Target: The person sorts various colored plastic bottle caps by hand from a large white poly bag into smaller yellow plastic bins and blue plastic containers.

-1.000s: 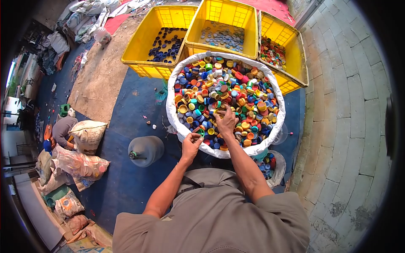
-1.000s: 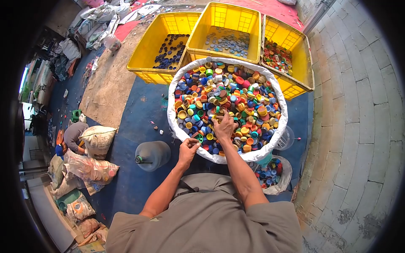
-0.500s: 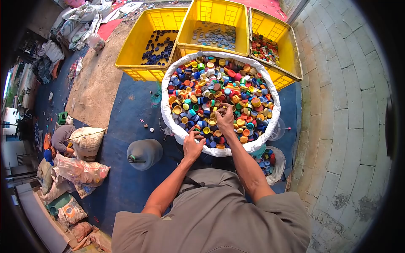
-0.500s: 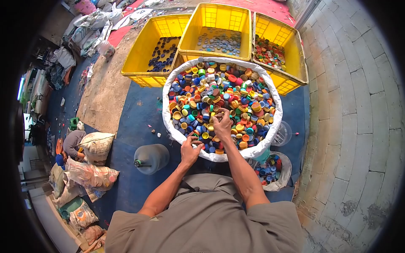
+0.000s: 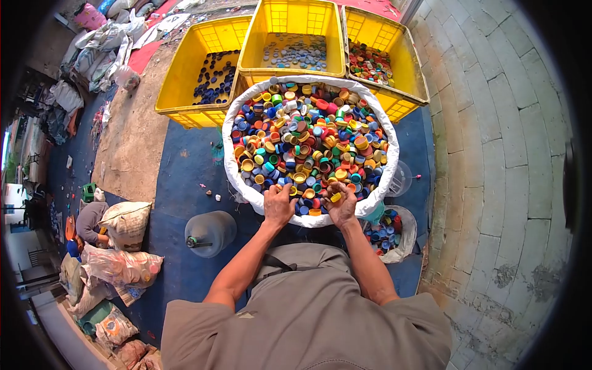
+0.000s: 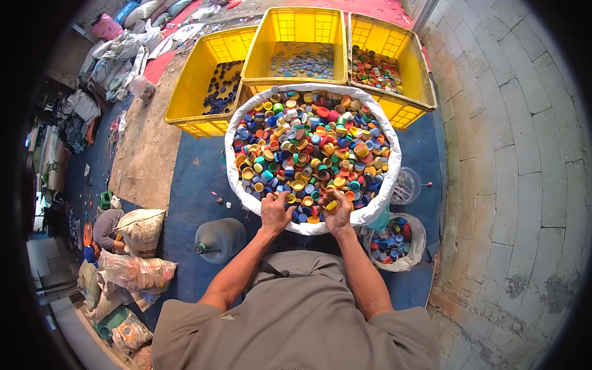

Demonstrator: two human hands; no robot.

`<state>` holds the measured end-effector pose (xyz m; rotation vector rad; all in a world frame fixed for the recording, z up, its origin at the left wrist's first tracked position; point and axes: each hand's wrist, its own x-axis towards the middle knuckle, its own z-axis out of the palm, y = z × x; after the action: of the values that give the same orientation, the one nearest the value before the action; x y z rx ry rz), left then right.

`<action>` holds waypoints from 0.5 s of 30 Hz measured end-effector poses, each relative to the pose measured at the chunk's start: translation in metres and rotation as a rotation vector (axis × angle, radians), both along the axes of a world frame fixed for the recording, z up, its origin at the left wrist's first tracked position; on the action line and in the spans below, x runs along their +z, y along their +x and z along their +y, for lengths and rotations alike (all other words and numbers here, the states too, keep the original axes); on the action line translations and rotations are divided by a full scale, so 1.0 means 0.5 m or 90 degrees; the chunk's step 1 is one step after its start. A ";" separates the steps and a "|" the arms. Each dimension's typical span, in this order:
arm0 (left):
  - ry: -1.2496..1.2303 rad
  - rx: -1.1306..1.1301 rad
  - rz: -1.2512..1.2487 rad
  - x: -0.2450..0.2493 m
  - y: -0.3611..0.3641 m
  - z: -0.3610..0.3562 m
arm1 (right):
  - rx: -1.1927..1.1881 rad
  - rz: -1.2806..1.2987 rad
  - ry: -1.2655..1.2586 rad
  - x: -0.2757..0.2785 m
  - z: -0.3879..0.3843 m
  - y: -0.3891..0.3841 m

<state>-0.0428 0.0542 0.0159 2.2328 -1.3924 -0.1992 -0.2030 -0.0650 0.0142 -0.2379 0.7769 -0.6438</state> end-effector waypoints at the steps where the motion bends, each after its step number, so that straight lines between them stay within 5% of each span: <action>1: 0.004 -0.007 -0.009 -0.007 0.000 -0.003 | -0.001 0.027 -0.002 -0.004 0.003 -0.004; 9: 0.027 -0.020 -0.060 -0.058 0.002 -0.019 | 0.014 -0.020 0.011 -0.005 0.013 -0.025; 15: -0.021 -0.003 0.012 -0.035 0.009 -0.022 | 0.083 0.177 -0.133 0.005 -0.007 0.000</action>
<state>-0.0382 0.0433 -0.0014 2.1948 -1.3819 -0.1966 -0.2029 -0.0687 0.0166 -0.5738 0.9530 -0.5737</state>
